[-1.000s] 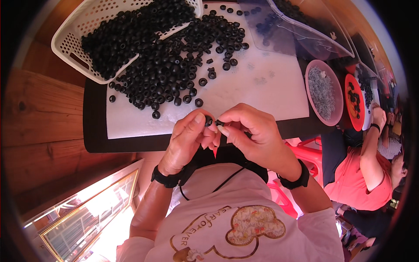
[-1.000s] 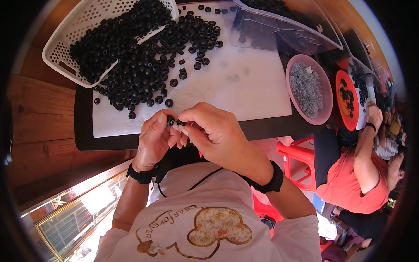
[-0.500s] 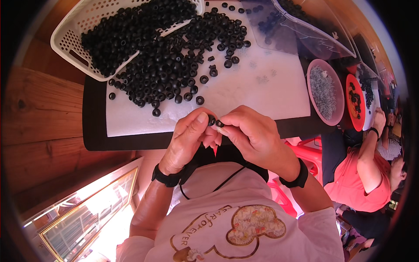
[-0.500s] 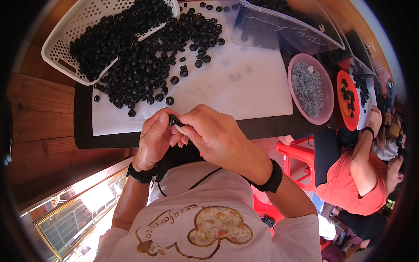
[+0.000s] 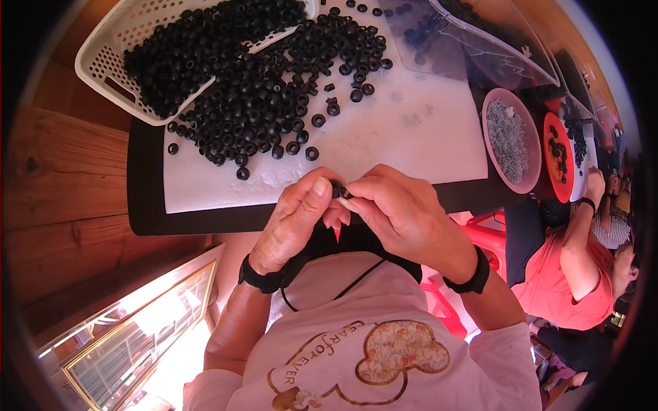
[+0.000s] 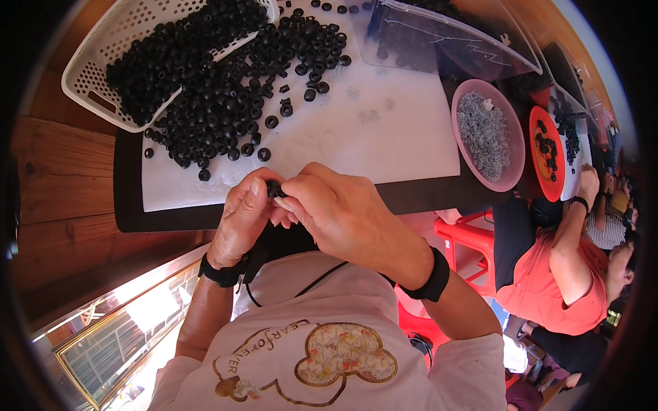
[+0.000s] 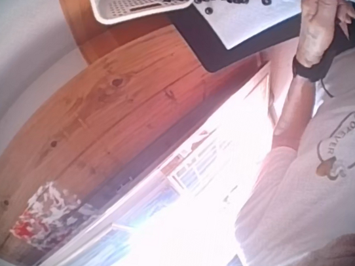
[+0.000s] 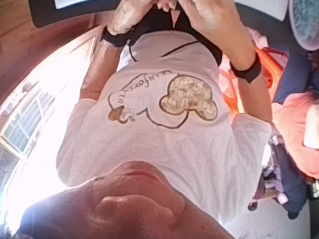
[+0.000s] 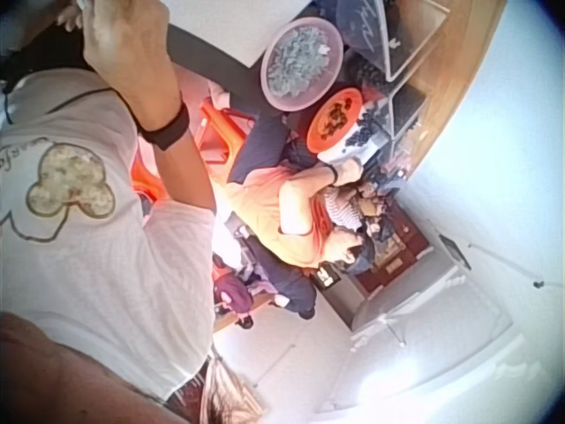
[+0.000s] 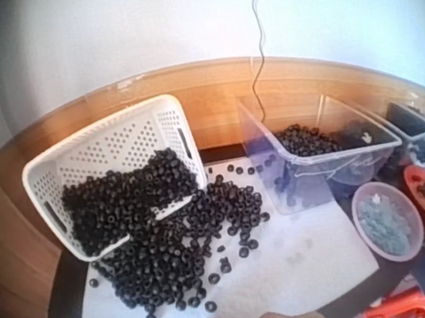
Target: Manually assemble small white plastic inserts into black circular rings at a workstation.
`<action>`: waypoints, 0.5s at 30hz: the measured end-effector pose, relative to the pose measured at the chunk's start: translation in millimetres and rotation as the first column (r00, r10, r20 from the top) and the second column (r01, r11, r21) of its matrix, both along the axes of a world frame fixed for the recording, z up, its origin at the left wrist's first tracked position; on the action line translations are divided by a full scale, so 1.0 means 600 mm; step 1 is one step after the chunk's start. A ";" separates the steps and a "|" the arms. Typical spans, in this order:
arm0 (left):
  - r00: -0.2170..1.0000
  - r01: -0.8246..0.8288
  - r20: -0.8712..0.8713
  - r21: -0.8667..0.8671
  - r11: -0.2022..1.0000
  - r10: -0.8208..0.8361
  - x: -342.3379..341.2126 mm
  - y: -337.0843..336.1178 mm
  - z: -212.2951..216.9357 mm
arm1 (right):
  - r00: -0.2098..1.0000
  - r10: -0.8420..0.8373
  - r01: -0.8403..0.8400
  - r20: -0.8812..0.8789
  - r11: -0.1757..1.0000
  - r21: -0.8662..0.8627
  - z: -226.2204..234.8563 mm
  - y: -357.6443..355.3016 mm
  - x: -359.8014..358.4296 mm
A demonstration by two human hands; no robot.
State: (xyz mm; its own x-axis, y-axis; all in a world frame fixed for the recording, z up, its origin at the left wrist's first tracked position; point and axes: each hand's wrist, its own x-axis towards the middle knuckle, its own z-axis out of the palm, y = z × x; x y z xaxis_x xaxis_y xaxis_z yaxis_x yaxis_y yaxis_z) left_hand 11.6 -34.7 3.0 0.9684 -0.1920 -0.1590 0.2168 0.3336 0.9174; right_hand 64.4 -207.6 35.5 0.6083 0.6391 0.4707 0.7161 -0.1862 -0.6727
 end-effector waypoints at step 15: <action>0.997 0.065 -0.032 -0.067 0.996 -0.067 0.000 0.010 0.002 | 0.284 0.276 -0.393 -0.918 0.907 0.152 0.023 0.005 0.077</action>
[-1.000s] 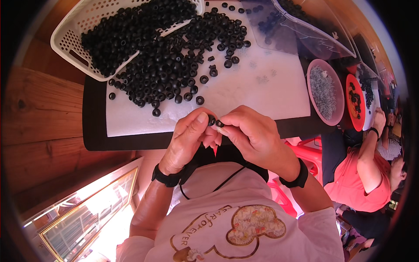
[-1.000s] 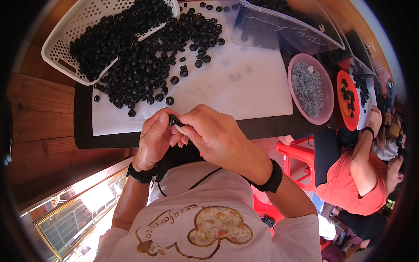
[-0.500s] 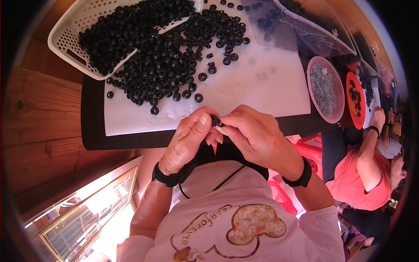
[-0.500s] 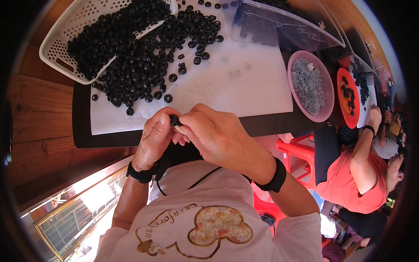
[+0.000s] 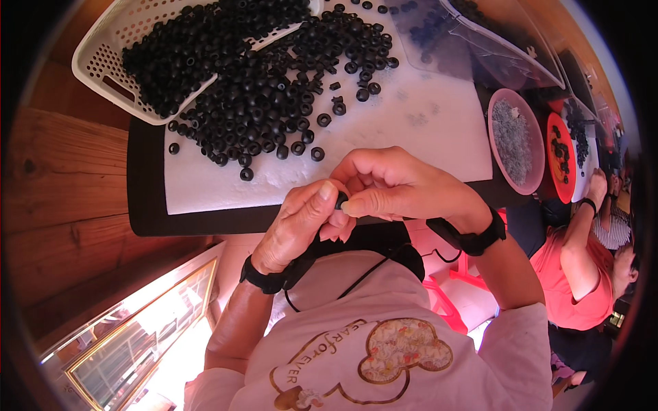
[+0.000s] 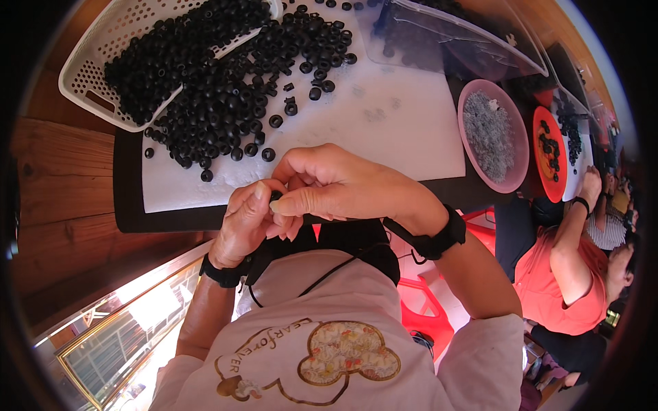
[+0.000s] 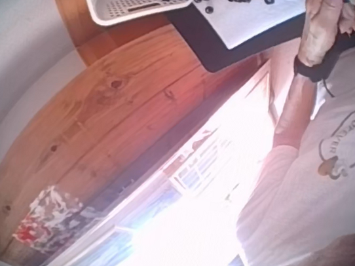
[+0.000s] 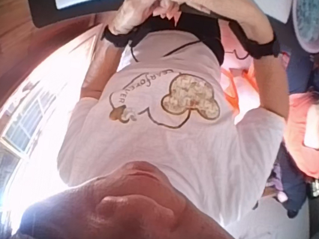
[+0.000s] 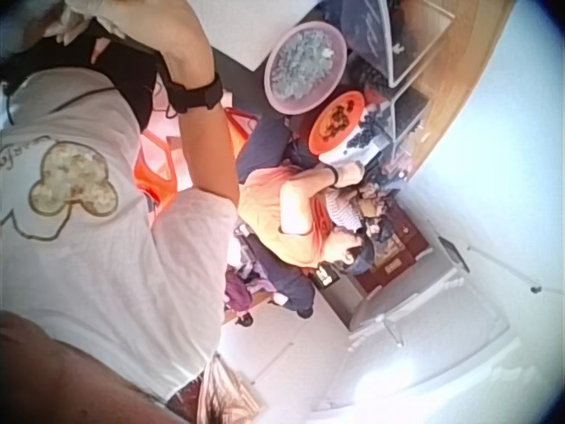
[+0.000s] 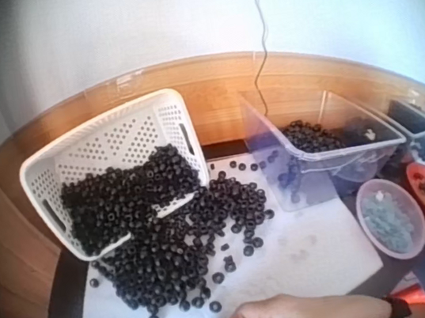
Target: Manually assemble small white plastic inserts into black circular rings at a workstation.
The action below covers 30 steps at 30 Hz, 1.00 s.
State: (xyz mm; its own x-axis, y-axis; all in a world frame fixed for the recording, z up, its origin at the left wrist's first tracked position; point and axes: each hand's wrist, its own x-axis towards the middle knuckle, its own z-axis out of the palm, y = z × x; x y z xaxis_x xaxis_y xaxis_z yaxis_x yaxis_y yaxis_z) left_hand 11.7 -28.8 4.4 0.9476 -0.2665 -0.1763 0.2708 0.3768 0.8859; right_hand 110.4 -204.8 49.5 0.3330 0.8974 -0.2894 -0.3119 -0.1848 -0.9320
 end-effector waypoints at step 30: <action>0.999 -0.024 0.026 0.136 0.990 0.021 0.014 -0.002 0.010 | 0.985 -0.141 0.154 -0.102 0.979 0.131 -0.046 0.020 -0.019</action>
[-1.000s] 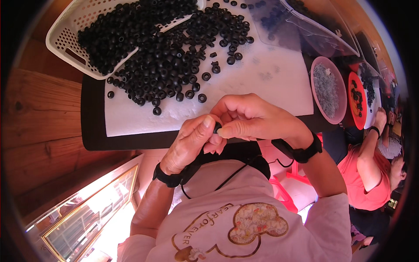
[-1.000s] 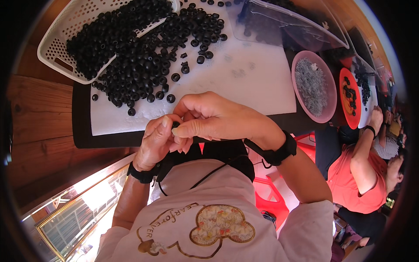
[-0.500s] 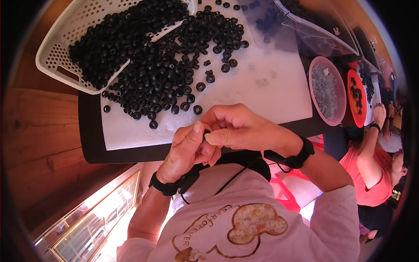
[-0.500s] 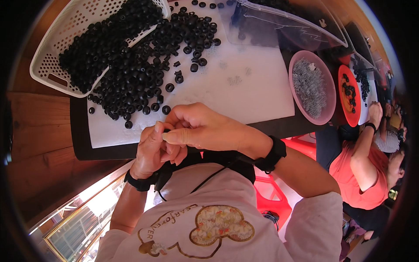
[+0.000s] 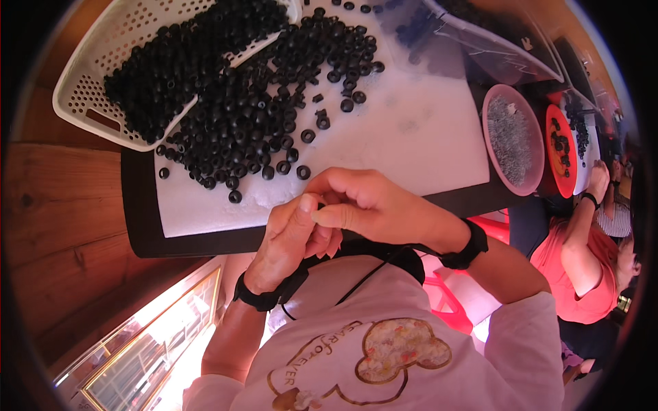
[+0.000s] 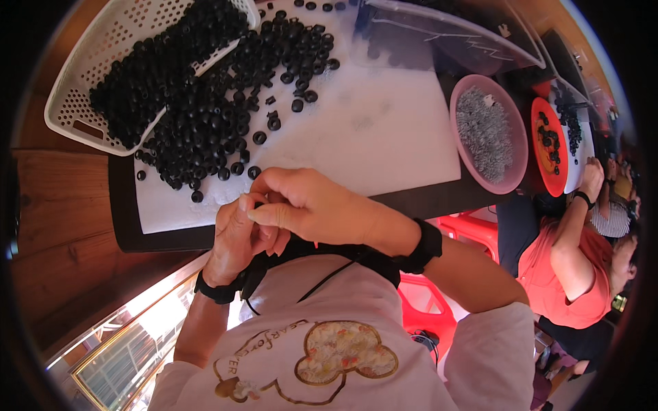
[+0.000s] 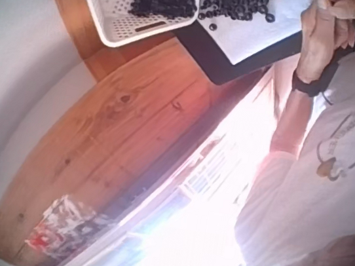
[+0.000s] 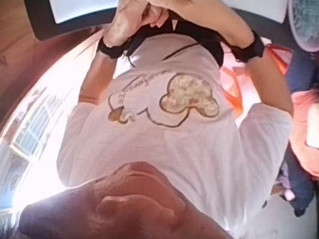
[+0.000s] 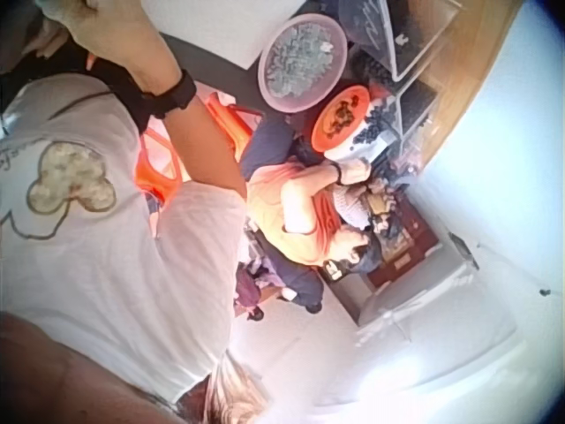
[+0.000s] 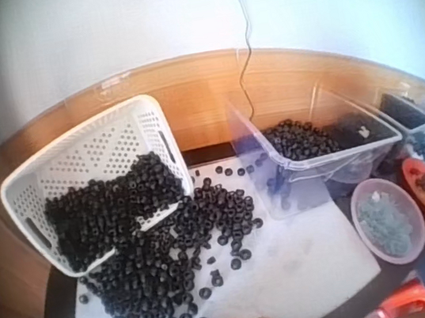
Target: Manually assemble small white plastic inserts into black circular rings at a workstation.
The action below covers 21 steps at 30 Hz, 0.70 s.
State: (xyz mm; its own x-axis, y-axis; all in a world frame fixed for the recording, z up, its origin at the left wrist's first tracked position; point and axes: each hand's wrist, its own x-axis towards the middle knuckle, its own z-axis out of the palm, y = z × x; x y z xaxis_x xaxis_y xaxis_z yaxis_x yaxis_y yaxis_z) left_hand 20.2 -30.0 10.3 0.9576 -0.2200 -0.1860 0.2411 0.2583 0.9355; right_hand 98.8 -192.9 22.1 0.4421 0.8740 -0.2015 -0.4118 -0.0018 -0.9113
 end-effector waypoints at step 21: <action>0.993 0.021 0.117 0.037 0.999 -0.025 -0.022 -0.013 -0.011 | 0.303 -0.332 0.809 0.893 0.585 -0.056 0.228 -0.216 0.190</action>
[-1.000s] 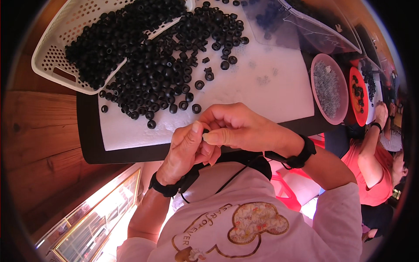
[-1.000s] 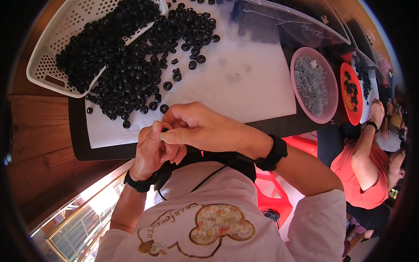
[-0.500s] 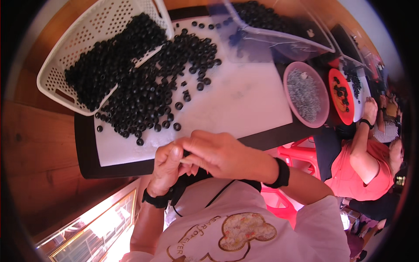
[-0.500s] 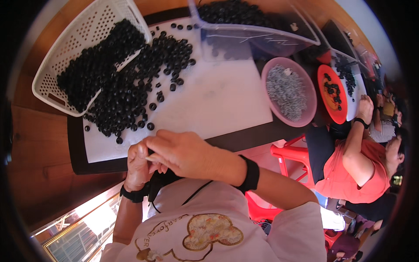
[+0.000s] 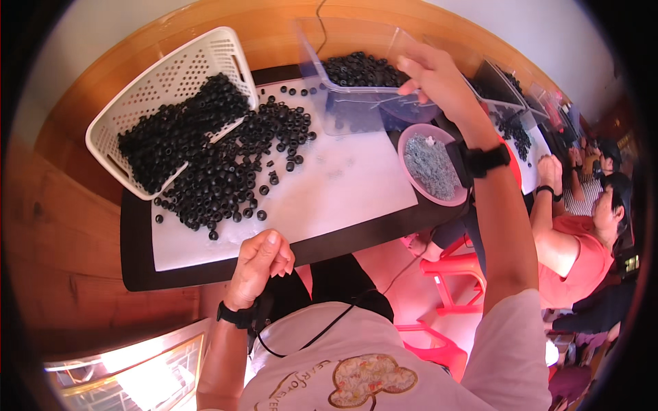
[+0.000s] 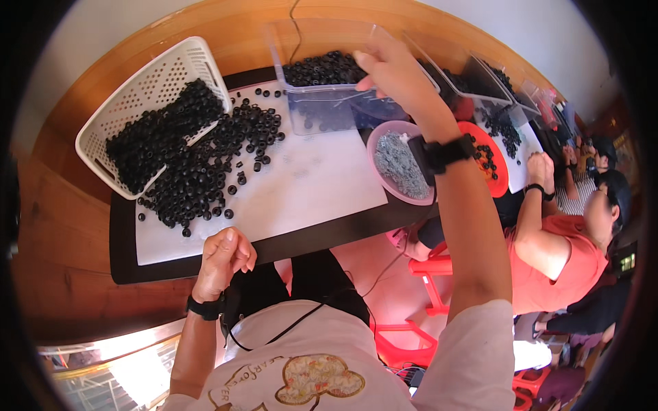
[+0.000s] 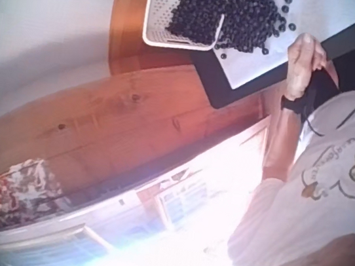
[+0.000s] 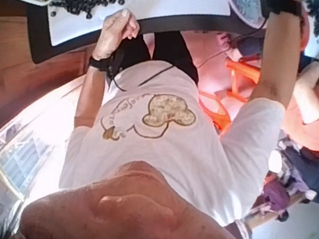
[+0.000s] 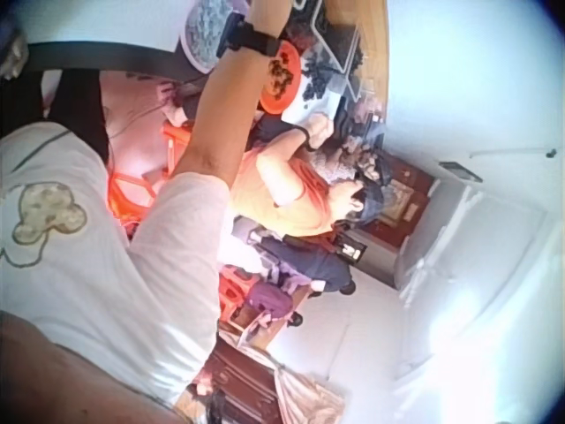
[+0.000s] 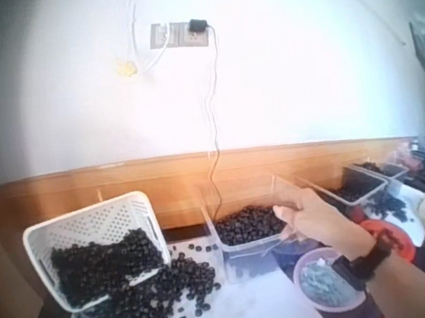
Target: Manually assemble small white plastic inserts into black circular rings at a workstation.
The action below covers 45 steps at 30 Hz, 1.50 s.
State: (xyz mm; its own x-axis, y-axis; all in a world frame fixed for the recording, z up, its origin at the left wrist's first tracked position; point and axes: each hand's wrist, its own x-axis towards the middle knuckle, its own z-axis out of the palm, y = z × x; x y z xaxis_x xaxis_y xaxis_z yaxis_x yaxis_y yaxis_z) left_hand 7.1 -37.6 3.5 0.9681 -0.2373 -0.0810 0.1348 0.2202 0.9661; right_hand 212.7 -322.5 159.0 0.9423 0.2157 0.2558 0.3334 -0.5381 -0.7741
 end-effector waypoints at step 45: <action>0.998 -0.033 -0.063 -0.237 0.971 0.019 0.010 0.007 -0.005 | 0.794 0.607 -0.603 0.030 0.794 -0.078 -0.175 0.193 -0.176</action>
